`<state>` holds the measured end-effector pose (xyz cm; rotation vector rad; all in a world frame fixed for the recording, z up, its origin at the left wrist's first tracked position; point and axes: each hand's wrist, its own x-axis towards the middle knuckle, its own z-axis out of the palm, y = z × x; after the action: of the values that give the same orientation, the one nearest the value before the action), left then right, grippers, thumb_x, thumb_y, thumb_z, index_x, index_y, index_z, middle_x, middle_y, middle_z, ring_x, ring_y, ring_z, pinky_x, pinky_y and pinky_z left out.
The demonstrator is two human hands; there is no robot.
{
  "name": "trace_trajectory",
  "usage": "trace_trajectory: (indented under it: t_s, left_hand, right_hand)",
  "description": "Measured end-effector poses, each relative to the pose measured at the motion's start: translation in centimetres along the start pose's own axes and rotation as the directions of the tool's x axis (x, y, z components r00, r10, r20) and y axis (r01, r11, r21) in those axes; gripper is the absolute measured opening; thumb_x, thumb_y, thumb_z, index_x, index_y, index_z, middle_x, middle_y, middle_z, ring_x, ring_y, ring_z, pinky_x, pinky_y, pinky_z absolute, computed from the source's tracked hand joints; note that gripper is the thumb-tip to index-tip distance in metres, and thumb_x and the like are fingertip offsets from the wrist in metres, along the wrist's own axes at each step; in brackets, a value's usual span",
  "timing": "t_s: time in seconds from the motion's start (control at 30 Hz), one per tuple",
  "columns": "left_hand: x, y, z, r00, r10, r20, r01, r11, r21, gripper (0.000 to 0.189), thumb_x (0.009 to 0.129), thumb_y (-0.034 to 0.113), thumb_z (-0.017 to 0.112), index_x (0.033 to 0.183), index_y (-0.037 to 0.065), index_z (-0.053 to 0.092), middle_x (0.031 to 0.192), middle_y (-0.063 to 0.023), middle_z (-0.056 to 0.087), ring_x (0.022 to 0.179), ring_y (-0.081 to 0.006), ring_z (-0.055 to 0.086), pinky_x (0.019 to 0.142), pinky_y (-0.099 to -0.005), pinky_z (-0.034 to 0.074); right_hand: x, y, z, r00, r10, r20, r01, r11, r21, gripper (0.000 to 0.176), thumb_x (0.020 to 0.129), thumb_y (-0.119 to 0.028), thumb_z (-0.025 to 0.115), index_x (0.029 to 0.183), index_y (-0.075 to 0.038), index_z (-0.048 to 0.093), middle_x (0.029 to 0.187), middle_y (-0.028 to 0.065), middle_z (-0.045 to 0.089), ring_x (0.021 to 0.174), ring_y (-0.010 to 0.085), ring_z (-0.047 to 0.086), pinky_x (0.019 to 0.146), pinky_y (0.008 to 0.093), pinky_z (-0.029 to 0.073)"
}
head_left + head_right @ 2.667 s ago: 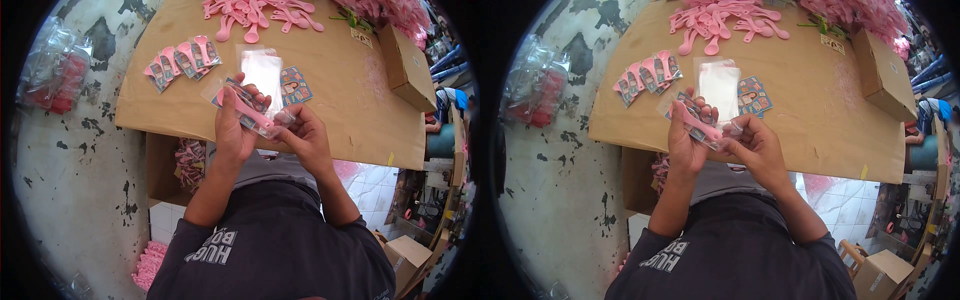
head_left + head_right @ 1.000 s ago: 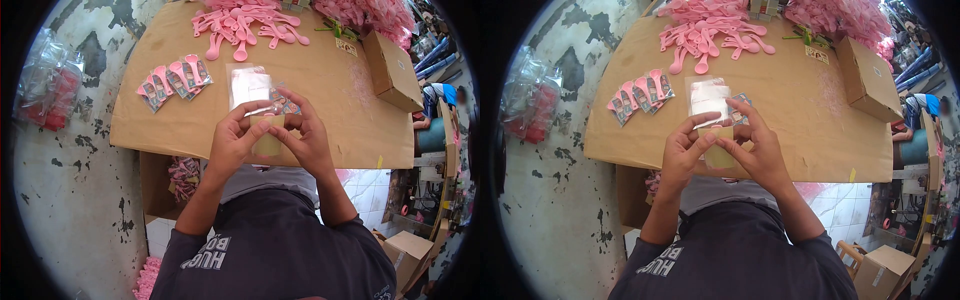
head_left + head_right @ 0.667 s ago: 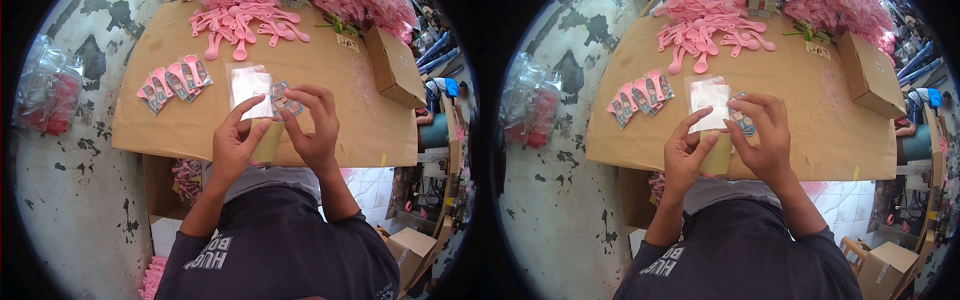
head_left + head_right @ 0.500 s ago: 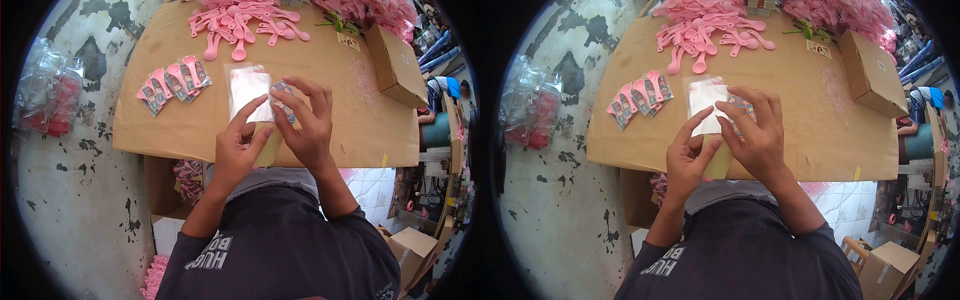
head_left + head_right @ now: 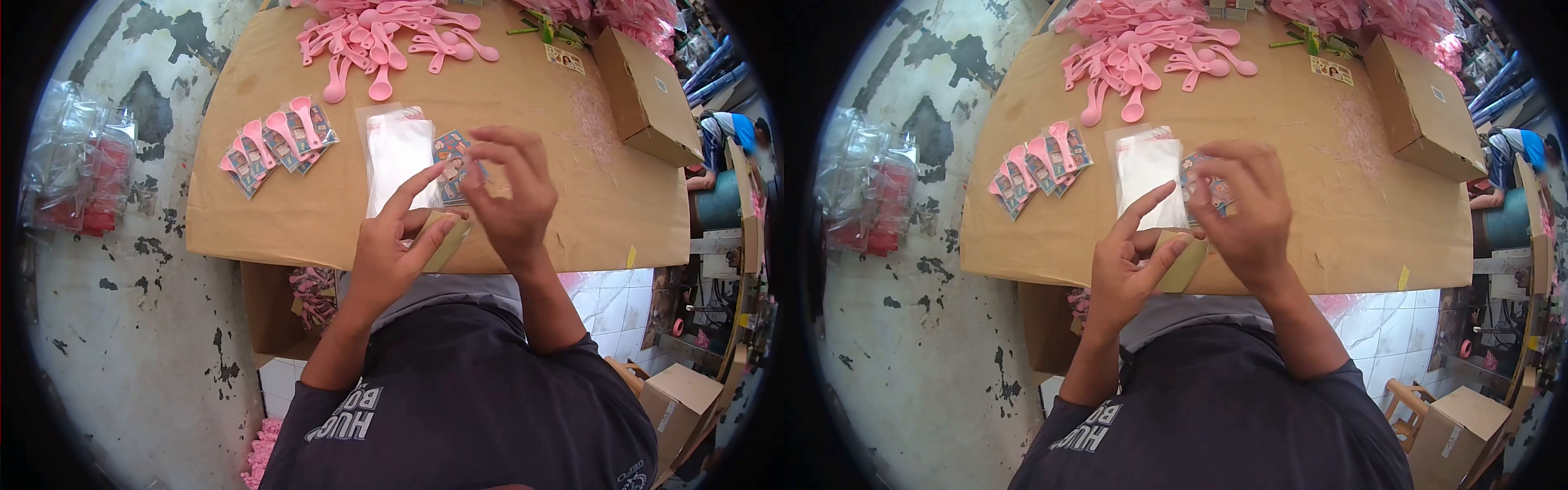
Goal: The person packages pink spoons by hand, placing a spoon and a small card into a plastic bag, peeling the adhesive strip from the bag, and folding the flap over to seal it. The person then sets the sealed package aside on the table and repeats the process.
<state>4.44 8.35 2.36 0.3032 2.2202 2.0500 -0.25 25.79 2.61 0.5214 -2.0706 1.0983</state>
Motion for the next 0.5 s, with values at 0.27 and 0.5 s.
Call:
trace_trajectory:
  t_s: [0.27,0.5]
  left_hand:
    - [0.0,0.8,-1.0,0.976,-0.216,-0.015,0.2,0.923,-0.329,0.035,0.101,0.011,0.065,0.132,-0.002,0.056,0.112,-0.019,0.075,0.093,-0.0166,0.074,0.077,-0.0267,0.06]
    - [0.5,-0.7,-1.4,0.991,0.003,-0.137,-0.051,0.935,-0.351,0.021,0.1,0.009,0.067,0.116,-0.004,0.064,0.109,-0.0167,0.075,0.094,-0.0149,0.072,0.079,-0.0264,0.06]
  right_hand:
    - [-0.4,4.0,-3.3,0.902,0.409,-0.138,-0.171,0.631,0.757,0.013,0.095,0.005,0.053,0.105,0.0,0.058,0.103,0.016,0.069,0.089,0.0181,0.066,0.085,0.0307,0.051]
    - [-1.0,-1.5,-2.1,0.783,0.468,0.409,-0.621,0.62,0.48,0.017,0.103,-0.011,0.056,0.11,0.001,0.066,0.101,0.0053,0.067,0.078,0.0069,0.057,0.068,0.0224,0.043]
